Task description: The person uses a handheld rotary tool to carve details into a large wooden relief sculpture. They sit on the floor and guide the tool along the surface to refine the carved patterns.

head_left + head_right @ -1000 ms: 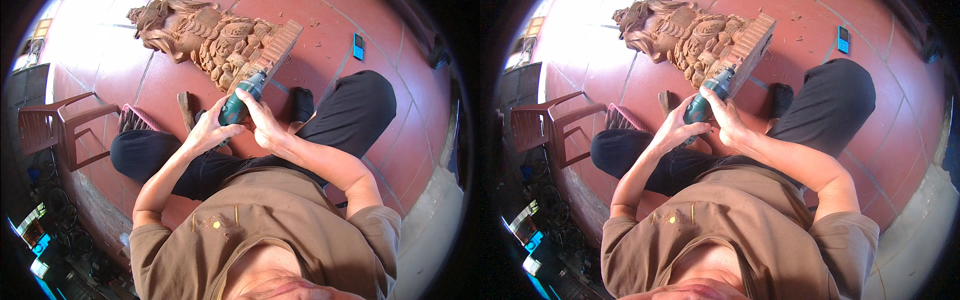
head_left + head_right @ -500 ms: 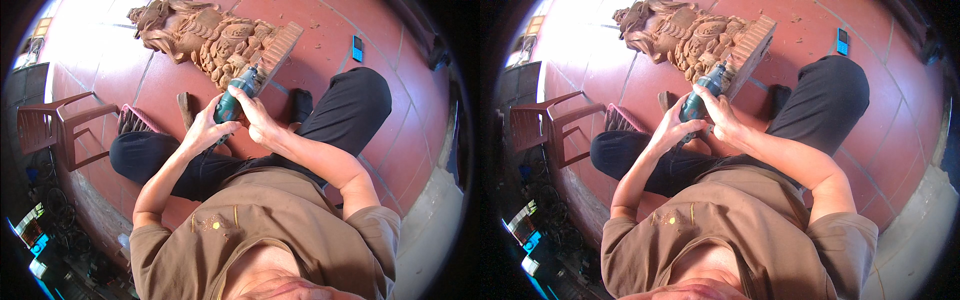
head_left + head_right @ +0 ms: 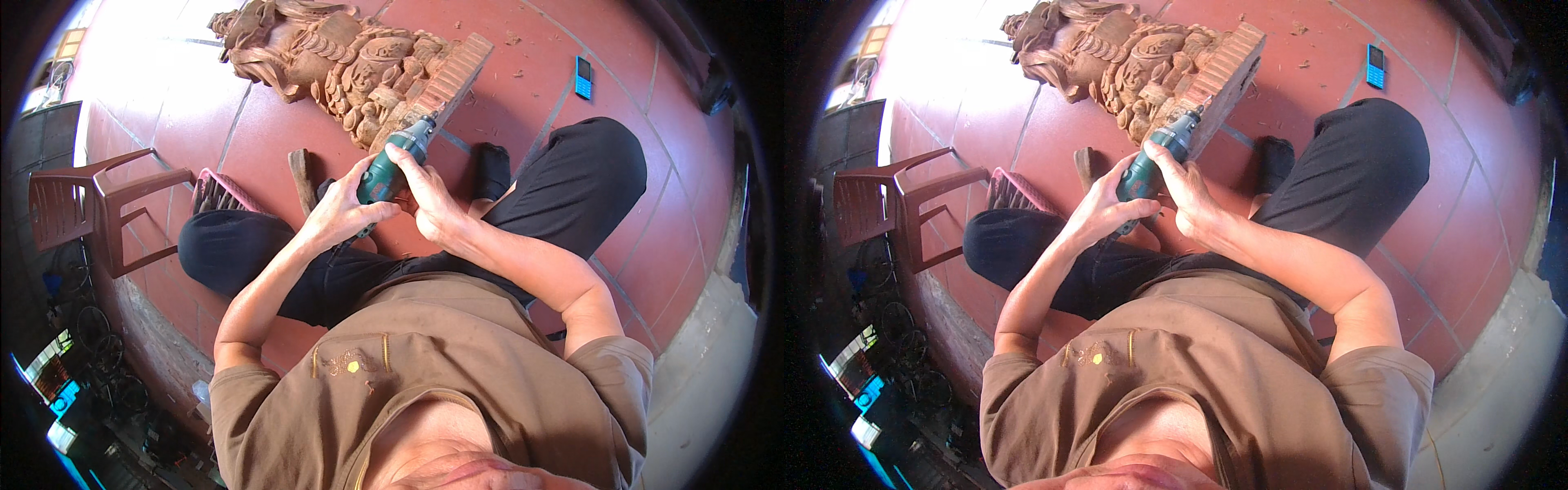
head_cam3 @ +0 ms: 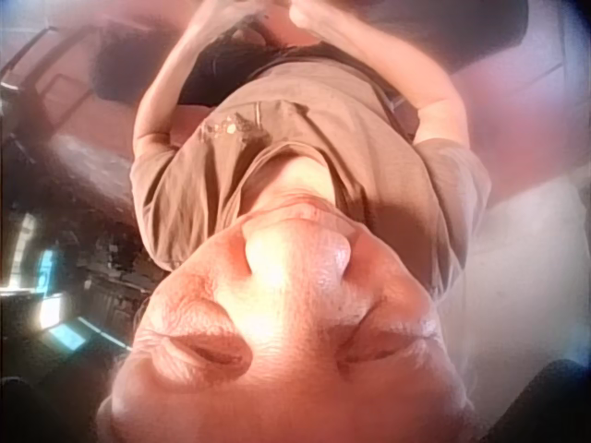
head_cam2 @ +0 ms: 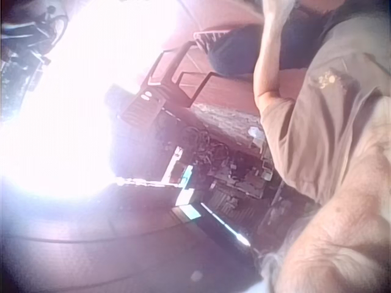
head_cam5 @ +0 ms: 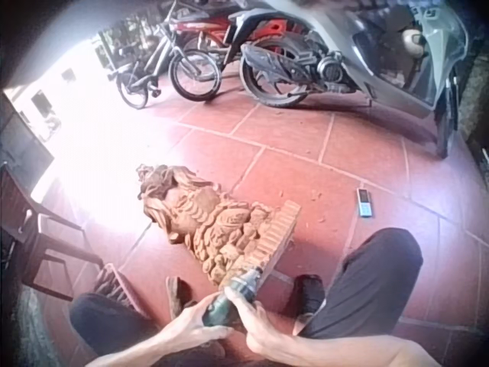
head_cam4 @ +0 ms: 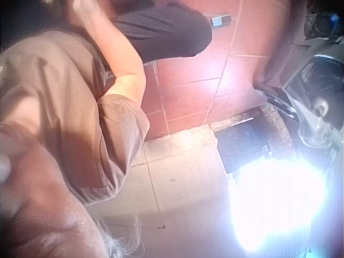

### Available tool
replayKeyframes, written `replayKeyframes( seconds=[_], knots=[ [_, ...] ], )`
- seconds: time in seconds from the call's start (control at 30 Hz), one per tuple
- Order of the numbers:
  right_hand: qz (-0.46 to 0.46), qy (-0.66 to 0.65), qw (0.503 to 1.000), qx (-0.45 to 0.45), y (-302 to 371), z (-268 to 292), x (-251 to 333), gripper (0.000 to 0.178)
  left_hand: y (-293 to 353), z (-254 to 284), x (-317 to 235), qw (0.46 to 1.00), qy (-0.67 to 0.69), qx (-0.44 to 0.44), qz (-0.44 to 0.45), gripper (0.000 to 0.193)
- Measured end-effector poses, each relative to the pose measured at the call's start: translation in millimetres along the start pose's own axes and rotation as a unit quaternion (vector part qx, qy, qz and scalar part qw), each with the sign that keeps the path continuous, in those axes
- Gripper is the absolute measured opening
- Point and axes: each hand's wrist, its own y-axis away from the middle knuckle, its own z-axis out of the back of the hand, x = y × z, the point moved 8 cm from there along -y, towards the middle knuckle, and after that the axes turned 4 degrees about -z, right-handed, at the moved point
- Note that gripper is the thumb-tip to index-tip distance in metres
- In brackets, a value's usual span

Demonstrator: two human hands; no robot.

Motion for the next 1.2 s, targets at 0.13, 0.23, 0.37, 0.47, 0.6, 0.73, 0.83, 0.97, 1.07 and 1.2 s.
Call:
replayKeyframes(
  seconds=[0.13,0.23,0.37,0.47,0.6,0.73,0.83,0.97,1.07,1.2],
  knots=[
    [-0.004,-0.004,1.000,-0.025,3.1,3.6,0.3,0.058,-2.0,-1.7,0.1,1.000,-0.013,0.004,-0.014,0.081],
    [-0.005,-0.008,1.000,-0.017,0.8,4.8,-1.4,0.058,0.7,-5.0,-4.5,0.998,0.001,0.041,0.051,0.085],
    [-0.001,-0.015,1.000,-0.008,2.7,1.0,0.5,0.056,-1.5,-1.8,0.8,1.000,0.000,0.008,0.000,0.082],
    [0.002,-0.017,1.000,-0.009,0.9,0.3,0.0,0.055,-1.7,-0.4,0.6,1.000,-0.009,-0.001,-0.011,0.083],
    [0.002,-0.009,1.000,-0.012,-1.3,-3.9,2.4,0.054,-0.8,2.8,4.4,1.000,-0.003,-0.010,0.011,0.083],
    [-0.010,0.001,1.000,0.003,-9.5,-6.5,-1.1,0.064,-0.2,4.7,4.5,0.999,0.034,-0.017,0.005,0.083],
    [-0.037,-0.002,0.999,-0.017,-23.2,-2.2,-12.7,0.077,1.8,5.1,12.5,0.998,0.054,-0.008,0.041,0.079],
    [-0.029,-0.002,0.999,0.014,-29.0,-5.8,-11.7,0.085,0.9,7.2,11.7,0.998,0.054,-0.015,0.035,0.076],
    [-0.027,-0.004,1.000,0.010,-29.5,-5.6,-11.8,0.082,1.8,7.2,11.5,0.997,0.060,-0.016,0.036,0.077],
    [-0.014,-0.005,1.000,0.003,-19.8,-6.7,-4.9,0.074,1.6,6.3,8.1,0.998,0.048,-0.011,0.027,0.079]
  ],
)
